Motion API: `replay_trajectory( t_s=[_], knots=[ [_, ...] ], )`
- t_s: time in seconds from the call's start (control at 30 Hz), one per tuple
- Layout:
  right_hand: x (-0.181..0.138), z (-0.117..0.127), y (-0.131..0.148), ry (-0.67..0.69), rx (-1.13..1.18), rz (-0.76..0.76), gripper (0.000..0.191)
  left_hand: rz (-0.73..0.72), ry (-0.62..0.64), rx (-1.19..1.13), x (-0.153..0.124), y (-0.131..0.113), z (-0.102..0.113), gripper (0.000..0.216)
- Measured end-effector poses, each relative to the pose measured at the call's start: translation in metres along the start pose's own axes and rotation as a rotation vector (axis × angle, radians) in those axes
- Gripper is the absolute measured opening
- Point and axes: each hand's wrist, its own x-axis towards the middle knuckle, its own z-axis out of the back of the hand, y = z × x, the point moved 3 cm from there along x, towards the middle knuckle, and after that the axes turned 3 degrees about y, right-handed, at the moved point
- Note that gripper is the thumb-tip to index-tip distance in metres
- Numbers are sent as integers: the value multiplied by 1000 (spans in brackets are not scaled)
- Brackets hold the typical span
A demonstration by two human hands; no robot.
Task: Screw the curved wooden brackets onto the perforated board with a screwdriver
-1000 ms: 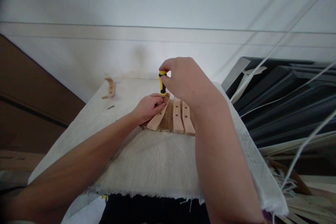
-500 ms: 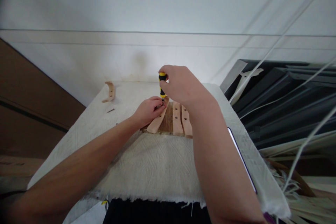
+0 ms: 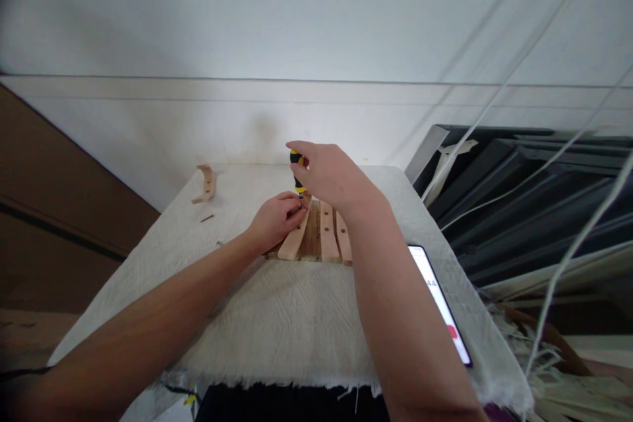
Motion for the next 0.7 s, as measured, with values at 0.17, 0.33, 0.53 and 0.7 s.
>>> replay_trajectory(
  t_s=[0.17, 0.33, 0.53, 0.7],
  knots=[
    [-1, 5, -7, 5, -10, -16, 40, 28, -4, 9, -2, -1, 1, 26],
    [0, 6, -14, 6, -30, -25, 41, 28, 6, 11, -2, -1, 2, 24],
    [0, 9, -10, -7, 15, -29, 32, 30, -29, -14, -1, 1, 3, 24],
    [-1, 11, -10, 14, 42, -9, 33, 3, -41, -22, -2, 2, 4, 21]
  ],
)
